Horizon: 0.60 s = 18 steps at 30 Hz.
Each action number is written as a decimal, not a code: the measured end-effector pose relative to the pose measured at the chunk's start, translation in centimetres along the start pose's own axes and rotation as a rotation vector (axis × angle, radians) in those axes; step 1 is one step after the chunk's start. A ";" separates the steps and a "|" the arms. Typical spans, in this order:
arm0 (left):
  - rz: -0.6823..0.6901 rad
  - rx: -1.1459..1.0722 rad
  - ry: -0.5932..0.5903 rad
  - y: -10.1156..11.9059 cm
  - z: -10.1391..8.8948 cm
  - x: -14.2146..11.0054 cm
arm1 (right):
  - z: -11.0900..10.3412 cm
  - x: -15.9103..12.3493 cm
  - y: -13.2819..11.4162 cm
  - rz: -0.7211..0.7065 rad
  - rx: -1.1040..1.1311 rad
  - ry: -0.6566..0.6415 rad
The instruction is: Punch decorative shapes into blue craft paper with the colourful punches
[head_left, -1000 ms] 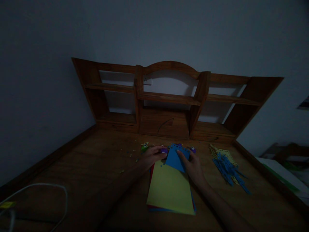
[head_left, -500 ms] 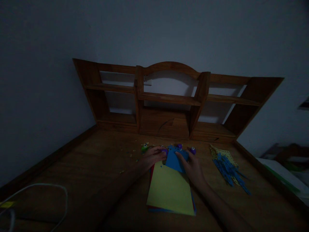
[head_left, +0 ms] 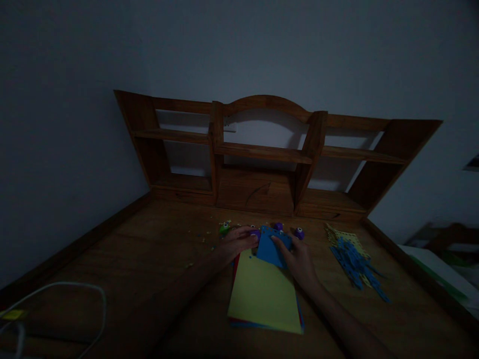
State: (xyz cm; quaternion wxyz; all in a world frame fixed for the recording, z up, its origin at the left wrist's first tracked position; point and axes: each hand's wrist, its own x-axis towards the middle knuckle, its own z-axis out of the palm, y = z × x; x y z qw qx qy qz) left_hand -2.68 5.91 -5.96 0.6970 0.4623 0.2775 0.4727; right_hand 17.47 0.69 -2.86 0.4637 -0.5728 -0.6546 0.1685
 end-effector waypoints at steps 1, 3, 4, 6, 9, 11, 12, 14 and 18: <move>0.004 0.025 0.005 -0.1 0.0 0.0 | 0.0 0.0 0.0 -0.003 -0.005 0.005; 0.001 0.057 -0.001 -0.2 -0.1 0.0 | 0.1 0.1 0.0 -0.013 0.000 0.010; -0.004 0.063 -0.005 -0.2 -0.1 0.0 | 0.1 0.1 0.0 -0.018 0.009 0.009; -0.012 0.076 -0.018 -0.1 -0.1 -0.1 | 0.1 0.1 0.0 -0.028 0.022 0.004; -0.013 0.141 -0.034 0.4 0.2 -0.4 | 0.1 -0.1 -0.1 -0.027 0.020 -0.004; -0.024 0.185 -0.040 0.7 0.5 -0.7 | 0.1 -0.1 -0.1 -0.025 0.028 -0.018; -0.032 0.195 -0.039 0.9 0.6 -0.8 | 0.1 -0.1 -0.1 -0.024 0.040 -0.029; -0.051 0.199 -0.044 1.0 0.8 -1.0 | 0.2 -0.2 -0.1 -0.018 0.059 -0.052; -0.062 0.194 -0.063 0.9 0.9 -1.0 | 0.3 -0.2 -0.1 -0.007 0.064 -0.067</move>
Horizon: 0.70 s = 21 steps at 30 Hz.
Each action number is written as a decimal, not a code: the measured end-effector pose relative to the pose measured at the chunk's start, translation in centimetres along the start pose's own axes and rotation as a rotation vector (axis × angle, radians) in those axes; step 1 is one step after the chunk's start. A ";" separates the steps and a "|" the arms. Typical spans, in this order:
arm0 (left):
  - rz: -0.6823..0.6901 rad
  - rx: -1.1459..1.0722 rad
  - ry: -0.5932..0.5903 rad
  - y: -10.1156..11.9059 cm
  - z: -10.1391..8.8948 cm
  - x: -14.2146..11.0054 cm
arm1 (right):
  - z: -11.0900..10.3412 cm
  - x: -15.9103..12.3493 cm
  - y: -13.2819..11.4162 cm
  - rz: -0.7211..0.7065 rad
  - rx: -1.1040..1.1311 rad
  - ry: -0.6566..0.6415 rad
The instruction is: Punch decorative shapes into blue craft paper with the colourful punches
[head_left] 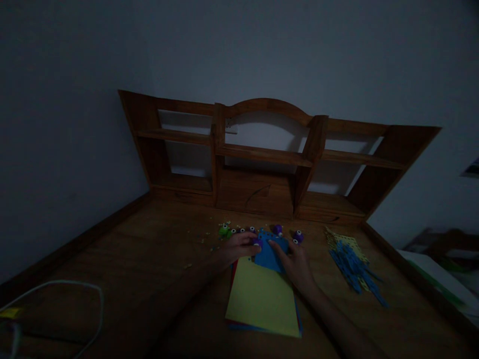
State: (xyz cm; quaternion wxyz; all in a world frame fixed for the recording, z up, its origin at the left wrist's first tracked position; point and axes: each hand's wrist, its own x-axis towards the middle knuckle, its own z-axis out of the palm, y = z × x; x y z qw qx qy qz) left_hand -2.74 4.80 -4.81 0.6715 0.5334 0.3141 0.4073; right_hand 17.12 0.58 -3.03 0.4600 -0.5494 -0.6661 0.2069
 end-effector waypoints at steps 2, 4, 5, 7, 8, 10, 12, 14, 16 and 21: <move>-0.002 -0.002 0.000 -0.1 0.0 0.1 | 0.0 0.0 -0.1 0.001 -0.001 0.005; 0.000 -0.005 0.006 -0.1 -0.1 0.1 | -0.1 0.0 -0.2 0.001 0.001 0.007; 0.001 -0.007 0.010 -0.1 -0.1 0.2 | -0.1 0.0 -0.3 0.001 0.002 0.007; 0.003 -0.009 0.019 -0.2 -0.2 0.2 | -0.1 0.0 -0.3 0.003 0.005 0.004; 0.000 -0.009 0.027 -0.3 -0.2 0.3 | 0.0 0.0 -0.4 0.006 0.008 0.003; -0.001 -0.011 0.046 -0.5 -0.3 0.4 | 0.1 0.0 -0.3 0.012 0.013 0.004; 0.007 -0.016 0.048 -0.6 -0.4 0.4 | 0.2 0.0 -0.2 0.018 0.010 0.005; 0.003 -0.025 0.039 -0.6 -0.4 0.4 | 0.2 -0.1 -0.1 0.026 0.006 -0.001; -0.016 -0.021 0.038 -0.4 -0.3 0.3 | 0.2 -0.1 0.0 0.025 0.012 -0.011; -0.035 -0.004 0.025 0.1 -0.2 0.2 | 0.1 -0.1 0.0 -0.007 0.003 -0.025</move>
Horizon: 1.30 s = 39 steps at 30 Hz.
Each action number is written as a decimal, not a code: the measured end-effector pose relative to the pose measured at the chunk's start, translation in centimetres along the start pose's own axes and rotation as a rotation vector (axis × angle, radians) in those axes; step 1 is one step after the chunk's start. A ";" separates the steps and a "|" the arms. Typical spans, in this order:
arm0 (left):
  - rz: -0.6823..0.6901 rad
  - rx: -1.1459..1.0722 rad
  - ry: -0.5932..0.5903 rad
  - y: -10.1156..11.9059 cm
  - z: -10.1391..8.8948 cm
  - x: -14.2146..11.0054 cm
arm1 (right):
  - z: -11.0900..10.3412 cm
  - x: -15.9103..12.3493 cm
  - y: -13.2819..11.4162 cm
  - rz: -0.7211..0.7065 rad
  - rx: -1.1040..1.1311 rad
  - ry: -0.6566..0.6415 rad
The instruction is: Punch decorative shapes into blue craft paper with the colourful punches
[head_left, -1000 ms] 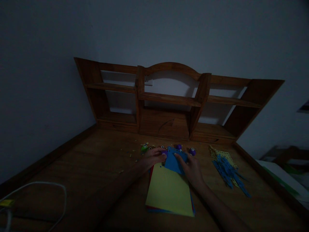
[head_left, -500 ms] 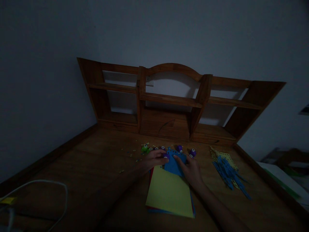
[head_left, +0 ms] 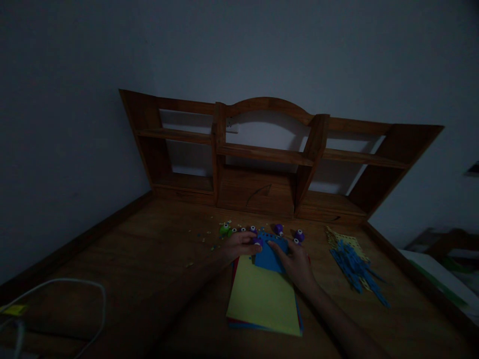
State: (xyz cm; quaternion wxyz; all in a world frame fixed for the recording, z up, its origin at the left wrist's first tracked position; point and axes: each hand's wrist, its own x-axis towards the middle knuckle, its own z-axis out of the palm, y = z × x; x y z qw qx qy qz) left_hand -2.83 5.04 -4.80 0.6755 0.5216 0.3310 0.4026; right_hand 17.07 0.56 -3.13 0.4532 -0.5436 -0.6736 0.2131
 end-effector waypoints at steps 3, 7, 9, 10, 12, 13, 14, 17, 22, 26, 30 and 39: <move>0.009 -0.003 -0.014 0.0 0.0 0.0 | 0.0 0.0 0.0 -0.020 0.009 -0.026; -0.009 0.009 0.033 -0.2 -0.1 0.0 | 0.1 0.0 0.4 -0.039 0.004 -0.031; -0.012 0.008 0.055 -0.2 -0.1 0.1 | 0.2 0.0 0.5 -0.041 0.004 -0.030; -0.011 0.005 0.058 -0.2 -0.1 0.0 | 0.2 0.0 0.6 -0.040 0.004 -0.030; -0.008 0.006 0.052 -0.2 0.0 0.0 | 0.2 0.1 0.6 -0.040 0.003 -0.031; -0.009 0.006 0.045 -0.2 0.0 0.0 | 0.2 0.0 0.5 -0.040 0.001 -0.030; -0.008 0.005 0.043 -0.1 0.0 0.0 | 0.1 0.0 0.4 -0.041 -0.004 -0.026; 0.001 -0.001 0.058 -0.2 0.0 0.0 | 0.0 0.0 0.1 -0.038 -0.022 -0.008; -0.003 -0.013 0.061 -0.3 -0.1 0.1 | 0.0 -0.1 -0.1 -0.059 -0.020 -0.002; -0.006 0.005 0.064 -0.3 -0.1 0.1 | 0.1 0.0 0.0 -0.065 -0.019 -0.016; -0.010 -0.005 0.041 -0.2 -0.1 -0.1 | 0.1 0.0 0.1 -0.060 -0.010 -0.007; 0.008 0.040 0.001 0.1 -0.1 -0.4 | 0.2 0.0 0.4 -0.067 -0.021 0.000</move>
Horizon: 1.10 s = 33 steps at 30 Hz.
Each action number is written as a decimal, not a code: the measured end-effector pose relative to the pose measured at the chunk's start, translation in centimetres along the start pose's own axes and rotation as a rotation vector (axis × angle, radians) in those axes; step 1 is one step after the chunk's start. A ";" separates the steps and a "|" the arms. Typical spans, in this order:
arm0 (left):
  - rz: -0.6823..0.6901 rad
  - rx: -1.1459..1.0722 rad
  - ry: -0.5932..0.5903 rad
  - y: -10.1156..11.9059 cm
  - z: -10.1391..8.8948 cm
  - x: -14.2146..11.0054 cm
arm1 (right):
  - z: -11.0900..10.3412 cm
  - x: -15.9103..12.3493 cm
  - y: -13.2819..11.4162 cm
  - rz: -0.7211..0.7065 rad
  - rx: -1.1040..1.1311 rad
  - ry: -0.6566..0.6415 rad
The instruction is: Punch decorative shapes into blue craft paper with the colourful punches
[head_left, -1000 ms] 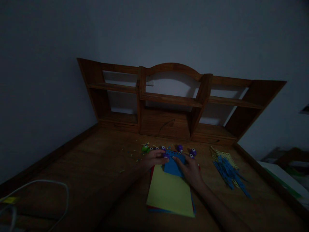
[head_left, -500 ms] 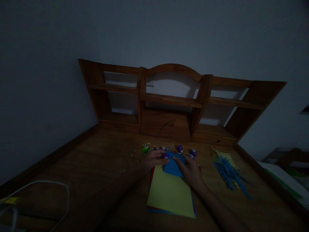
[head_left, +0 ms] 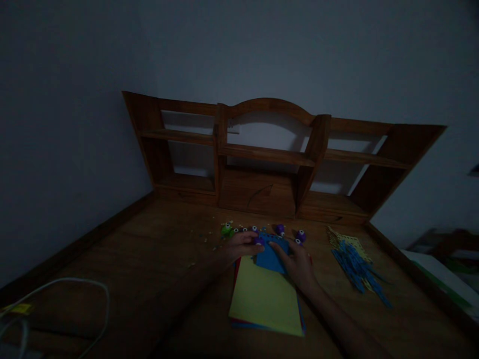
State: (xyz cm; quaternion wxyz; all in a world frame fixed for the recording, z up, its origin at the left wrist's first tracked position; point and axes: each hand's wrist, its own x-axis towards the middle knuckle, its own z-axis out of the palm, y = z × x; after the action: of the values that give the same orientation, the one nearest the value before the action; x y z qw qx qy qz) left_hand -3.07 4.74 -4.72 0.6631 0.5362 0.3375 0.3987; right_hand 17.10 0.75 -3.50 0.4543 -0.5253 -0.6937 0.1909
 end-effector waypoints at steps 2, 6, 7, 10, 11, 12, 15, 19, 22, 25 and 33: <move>-0.009 0.008 -0.002 0.1 0.0 -0.1 | 0.0 0.0 0.0 0.000 0.006 -0.009; -0.014 -0.004 0.009 0.1 0.0 0.0 | 0.0 0.0 0.0 0.010 0.033 -0.027; -0.012 -0.002 0.004 0.1 0.0 0.0 | 0.0 0.0 0.0 0.016 0.037 -0.036; -0.010 -0.006 -0.009 -0.1 -0.1 0.2 | -0.1 -0.1 0.0 0.025 0.018 -0.048; -0.007 -0.012 -0.001 -0.2 -0.1 0.3 | -0.1 -0.1 0.0 0.021 0.008 -0.050; -0.005 -0.019 0.007 -0.4 -0.1 0.3 | -0.1 -0.1 0.0 0.016 0.001 -0.049; 0.006 -0.029 0.008 -0.6 -0.2 0.5 | 0.0 -0.1 0.0 0.005 0.003 -0.049; -0.017 -0.014 0.026 -0.3 0.0 0.4 | 0.1 -0.1 0.0 0.008 0.023 -0.064; -0.028 -0.017 0.017 0.4 0.3 0.1 | 0.0 -0.2 -0.3 -0.005 0.014 -0.071; -0.006 -0.037 0.014 0.8 0.5 -0.1 | -0.2 -0.2 -0.9 -0.017 0.000 -0.100; 0.039 0.010 0.066 0.5 0.8 -0.1 | 0.0 -0.6 -1.3 -0.008 0.027 -0.143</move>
State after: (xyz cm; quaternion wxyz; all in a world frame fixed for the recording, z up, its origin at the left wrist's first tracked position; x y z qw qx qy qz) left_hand -2.50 4.41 -4.07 0.6411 0.5325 0.3507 0.4271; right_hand 16.40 -0.25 -2.80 0.4116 -0.5013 -0.7238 0.2354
